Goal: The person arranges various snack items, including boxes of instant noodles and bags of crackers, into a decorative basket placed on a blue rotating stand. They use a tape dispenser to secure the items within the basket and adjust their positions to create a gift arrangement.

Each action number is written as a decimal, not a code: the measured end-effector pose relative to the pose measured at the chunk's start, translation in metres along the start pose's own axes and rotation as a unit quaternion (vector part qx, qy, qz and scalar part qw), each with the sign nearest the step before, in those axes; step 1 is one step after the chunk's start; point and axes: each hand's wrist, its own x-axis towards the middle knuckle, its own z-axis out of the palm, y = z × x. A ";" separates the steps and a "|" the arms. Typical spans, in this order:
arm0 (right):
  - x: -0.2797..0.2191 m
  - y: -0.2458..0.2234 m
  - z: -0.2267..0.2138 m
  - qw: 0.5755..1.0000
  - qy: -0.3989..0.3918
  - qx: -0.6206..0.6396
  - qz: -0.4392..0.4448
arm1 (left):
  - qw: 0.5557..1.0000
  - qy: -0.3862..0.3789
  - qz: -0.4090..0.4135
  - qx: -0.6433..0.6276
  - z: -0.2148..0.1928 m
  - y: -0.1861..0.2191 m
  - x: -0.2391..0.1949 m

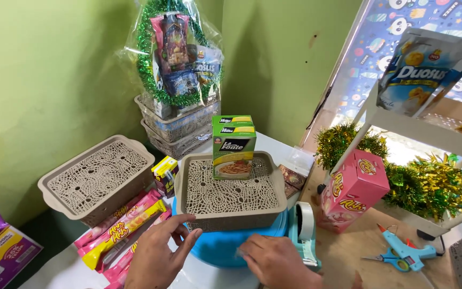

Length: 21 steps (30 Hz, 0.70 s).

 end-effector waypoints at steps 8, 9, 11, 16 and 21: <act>-0.005 0.006 0.045 0.997 -0.067 -0.031 0.036 | 1.000 0.006 0.019 0.005 -0.008 -0.007 0.001; -0.005 0.006 0.045 0.996 -0.069 -0.031 0.035 | 1.000 0.008 0.017 0.004 -0.009 -0.006 0.001; -0.005 0.007 0.045 0.995 -0.064 -0.024 0.069 | 1.000 -0.004 -0.008 0.006 -0.011 -0.003 0.002; 0.009 -0.007 0.014 0.989 -0.095 0.025 0.113 | 1.000 0.024 0.019 -0.003 -0.015 -0.007 0.000; 0.012 -0.001 0.010 0.982 -0.104 0.004 0.157 | 1.000 0.022 -0.003 -0.002 -0.018 -0.005 0.000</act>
